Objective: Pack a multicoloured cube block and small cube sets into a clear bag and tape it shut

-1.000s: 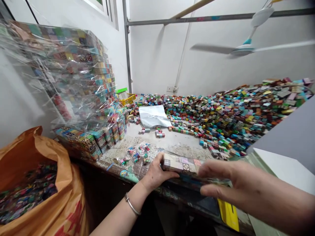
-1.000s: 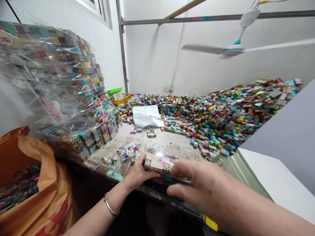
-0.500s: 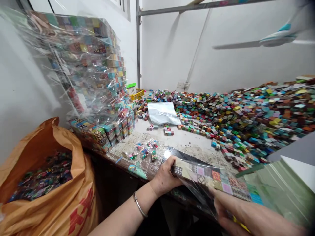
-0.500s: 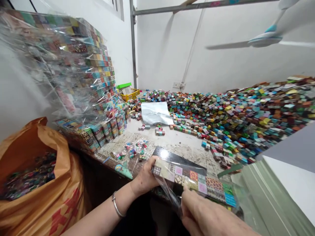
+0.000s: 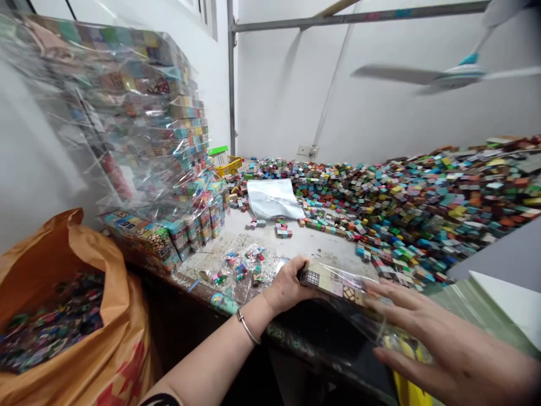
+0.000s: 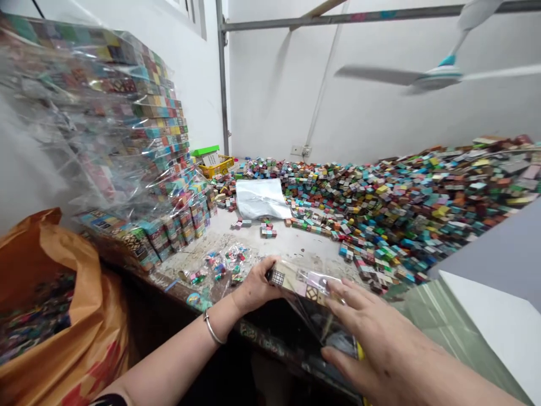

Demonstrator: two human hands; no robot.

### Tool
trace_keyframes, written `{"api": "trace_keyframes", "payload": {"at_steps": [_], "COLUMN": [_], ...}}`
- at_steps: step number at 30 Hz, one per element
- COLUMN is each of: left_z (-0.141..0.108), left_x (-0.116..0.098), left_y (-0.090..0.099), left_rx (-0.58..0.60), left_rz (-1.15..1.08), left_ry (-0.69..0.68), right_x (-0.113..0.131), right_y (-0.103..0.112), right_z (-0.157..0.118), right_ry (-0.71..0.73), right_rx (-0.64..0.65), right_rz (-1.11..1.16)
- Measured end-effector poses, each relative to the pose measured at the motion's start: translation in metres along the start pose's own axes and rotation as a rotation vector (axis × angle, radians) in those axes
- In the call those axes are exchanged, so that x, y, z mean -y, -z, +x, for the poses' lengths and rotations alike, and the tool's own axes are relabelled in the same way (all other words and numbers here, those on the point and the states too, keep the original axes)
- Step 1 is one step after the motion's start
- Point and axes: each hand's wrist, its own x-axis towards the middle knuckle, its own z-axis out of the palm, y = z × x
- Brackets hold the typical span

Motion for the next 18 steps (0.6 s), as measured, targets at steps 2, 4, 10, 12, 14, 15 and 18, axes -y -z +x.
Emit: {"api": "trace_keyframes", "payload": {"at_steps": [2,4,10,12,14,15,18], "left_z": [0.011,0.025,0.076,0.086,0.086,0.082,0.061], "left_x": [0.004,0.009,0.027,0.035,0.045,0.050,0.063], "left_y": [-0.001,-0.002,-0.001,0.000,0.003,0.005,0.011], "left_rx": [0.023,0.040,-0.012,-0.018,-0.008,0.002,0.041], "left_rz": [-0.024,-0.025,0.202,0.244,0.282,0.306,0.372], "left_ry": [0.000,-0.017,-0.283,-0.292,-0.258,-0.233,-0.128], "right_x": [-0.005,-0.010,-0.028,-0.029,-0.026,-0.022,-0.007], "right_y": [0.004,0.009,0.013,0.005,-0.007,-0.016,-0.044], "right_z": [0.010,0.021,0.054,0.058,0.058,0.056,0.045], "right_ry": [-0.051,-0.105,-0.278,-0.242,-0.186,-0.152,-0.055], "right_rx": [-0.004,0.006,0.080,0.078,0.074,0.071,0.051], "right_rz": [-0.062,-0.079,-0.049,-0.082,-0.139,-0.172,-0.274]}}
